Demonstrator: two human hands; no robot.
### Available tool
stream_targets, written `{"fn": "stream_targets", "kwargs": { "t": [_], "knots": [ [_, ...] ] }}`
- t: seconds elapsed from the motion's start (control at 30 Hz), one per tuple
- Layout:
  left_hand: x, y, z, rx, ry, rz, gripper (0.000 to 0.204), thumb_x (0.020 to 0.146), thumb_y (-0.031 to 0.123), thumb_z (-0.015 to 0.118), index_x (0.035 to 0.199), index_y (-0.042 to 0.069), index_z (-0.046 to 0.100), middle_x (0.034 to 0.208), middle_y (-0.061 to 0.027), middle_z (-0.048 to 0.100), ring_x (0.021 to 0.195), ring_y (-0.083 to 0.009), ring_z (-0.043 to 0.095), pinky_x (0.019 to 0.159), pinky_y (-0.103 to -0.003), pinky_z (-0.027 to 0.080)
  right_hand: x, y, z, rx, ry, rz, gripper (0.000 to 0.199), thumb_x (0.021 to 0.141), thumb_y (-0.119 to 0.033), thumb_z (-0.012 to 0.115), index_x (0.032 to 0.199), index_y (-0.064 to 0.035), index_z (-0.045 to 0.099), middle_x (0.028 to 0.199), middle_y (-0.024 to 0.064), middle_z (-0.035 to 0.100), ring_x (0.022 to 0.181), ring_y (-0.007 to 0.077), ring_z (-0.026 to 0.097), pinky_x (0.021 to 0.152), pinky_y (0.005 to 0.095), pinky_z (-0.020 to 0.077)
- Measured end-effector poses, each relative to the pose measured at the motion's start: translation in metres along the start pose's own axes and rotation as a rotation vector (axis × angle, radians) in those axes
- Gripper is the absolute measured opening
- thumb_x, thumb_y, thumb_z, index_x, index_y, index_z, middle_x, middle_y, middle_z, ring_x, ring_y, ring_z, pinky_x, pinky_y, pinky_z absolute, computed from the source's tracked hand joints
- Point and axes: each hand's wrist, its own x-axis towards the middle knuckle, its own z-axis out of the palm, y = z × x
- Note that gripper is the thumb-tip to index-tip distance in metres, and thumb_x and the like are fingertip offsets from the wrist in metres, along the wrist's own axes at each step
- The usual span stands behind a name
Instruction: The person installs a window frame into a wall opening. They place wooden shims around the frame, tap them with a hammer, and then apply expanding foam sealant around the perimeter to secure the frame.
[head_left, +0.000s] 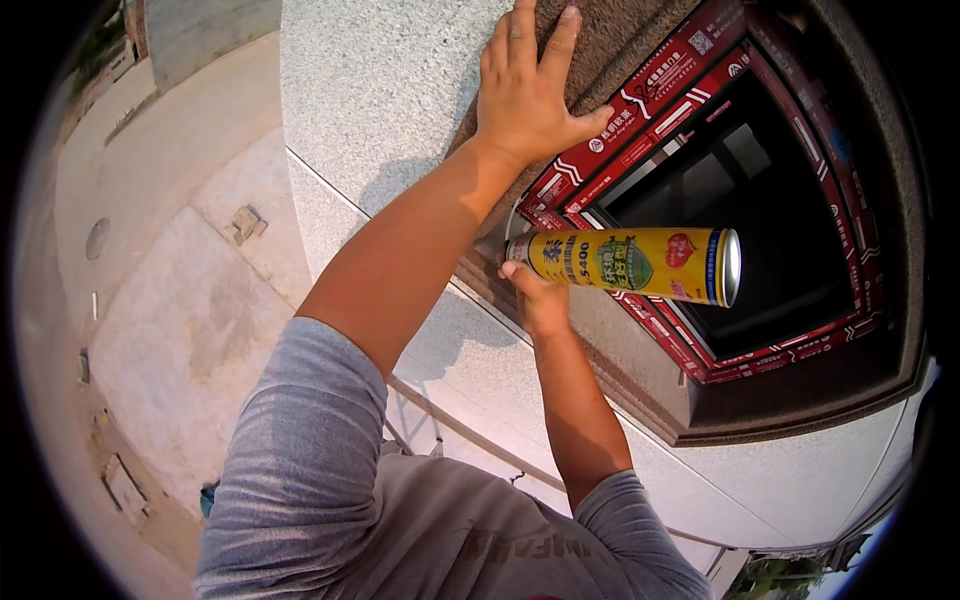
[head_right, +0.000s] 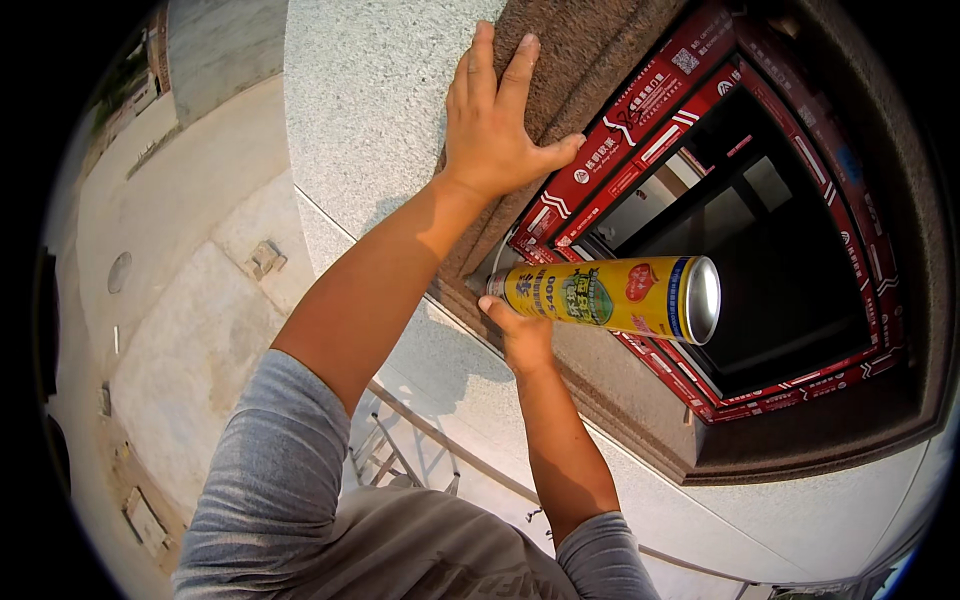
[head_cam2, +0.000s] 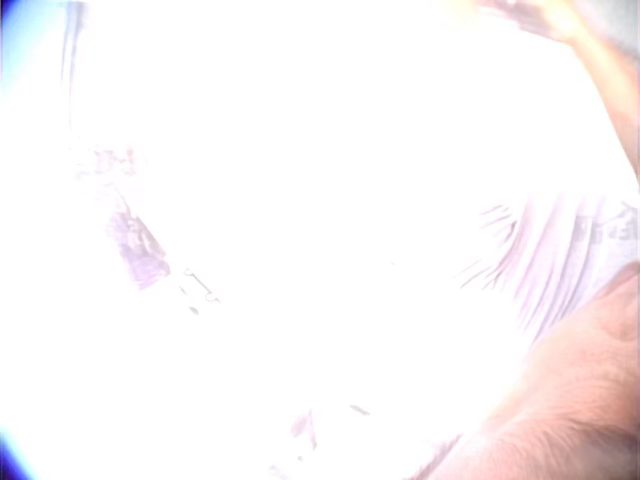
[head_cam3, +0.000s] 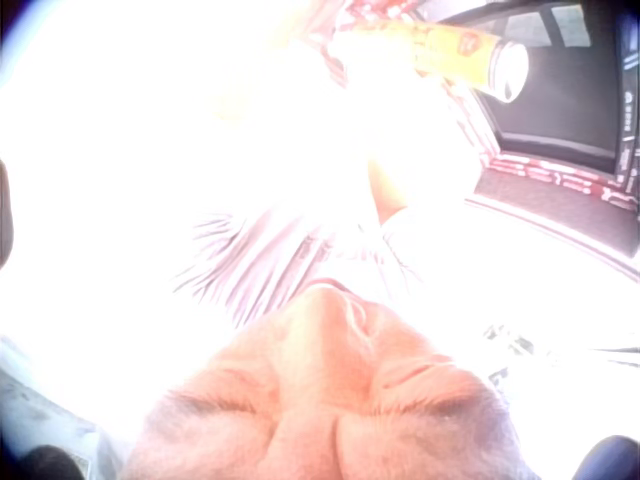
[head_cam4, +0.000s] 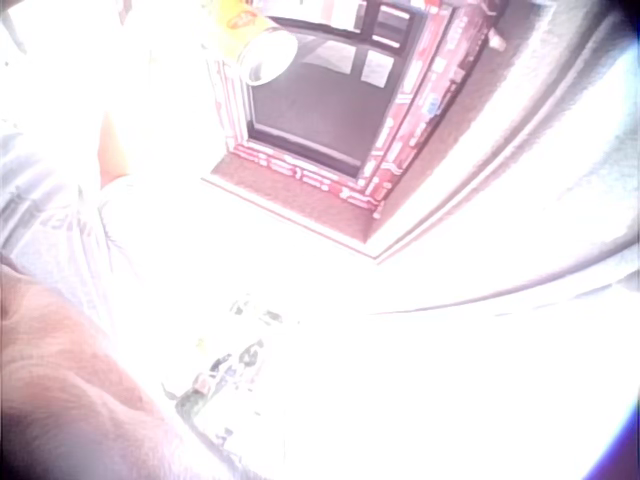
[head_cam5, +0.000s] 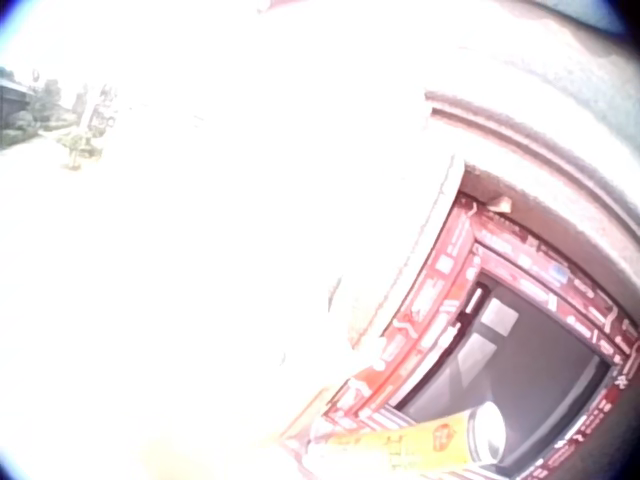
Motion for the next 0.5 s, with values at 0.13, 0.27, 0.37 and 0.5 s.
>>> {"fn": "stream_targets", "kwargs": {
  "t": [0.13, 0.27, 0.37, 0.5],
  "knots": [
    [0.000, 0.001, -0.001, 0.006, -0.017, -0.011, 0.117, 0.071, 0.058, 0.092, 0.168, 0.016, 0.042, 0.173, -0.0330, 0.023, 0.152, -0.0543, 0.034, 0.120, -0.065, 0.036, -0.006, 0.010, 0.001, 0.020, 0.022, 0.007, 0.069, 0.080, -0.001, 0.087, 0.141, -0.0045, 0.055, 0.118, 0.0115, 0.067, 0.104, 0.0289, 0.072, 0.086, 0.0399, 0.0624],
    [-0.001, 0.001, -0.001, 0.009, -0.037, -0.026, 0.117, 0.072, 0.059, 0.092, 0.168, 0.017, 0.041, 0.174, -0.0326, 0.021, 0.153, -0.0547, 0.033, 0.121, -0.066, 0.035, -0.008, 0.008, 0.003, 0.059, 0.024, 0.045, 0.072, 0.079, -0.001, 0.088, 0.143, -0.0042, 0.053, 0.123, 0.0110, 0.064, 0.109, 0.0285, 0.069, 0.092, 0.0399, 0.0596],
    [-0.001, 0.002, -0.001, 0.006, -0.039, -0.032, 0.117, 0.072, 0.060, 0.092, 0.169, 0.017, 0.040, 0.174, -0.0322, 0.021, 0.153, -0.0548, 0.032, 0.121, -0.066, 0.035, -0.004, -0.006, 0.000, 0.072, 0.023, 0.051, 0.075, 0.079, 0.000, 0.089, 0.144, -0.0028, 0.052, 0.129, 0.0110, 0.062, 0.116, 0.0273, 0.065, 0.100, 0.0399, 0.0567],
    [-0.002, -0.001, 0.001, -0.007, -0.021, -0.018, 0.118, 0.072, 0.059, 0.093, 0.169, 0.018, 0.039, 0.174, -0.0319, 0.021, 0.153, -0.0546, 0.032, 0.121, -0.066, 0.034, -0.006, -0.048, 0.018, 0.075, -0.005, -0.083, 0.072, 0.080, -0.001, 0.086, 0.143, -0.0017, 0.053, 0.125, 0.0134, 0.066, 0.113, 0.0308, 0.071, 0.095, 0.0437, 0.0617]
  ]
}}
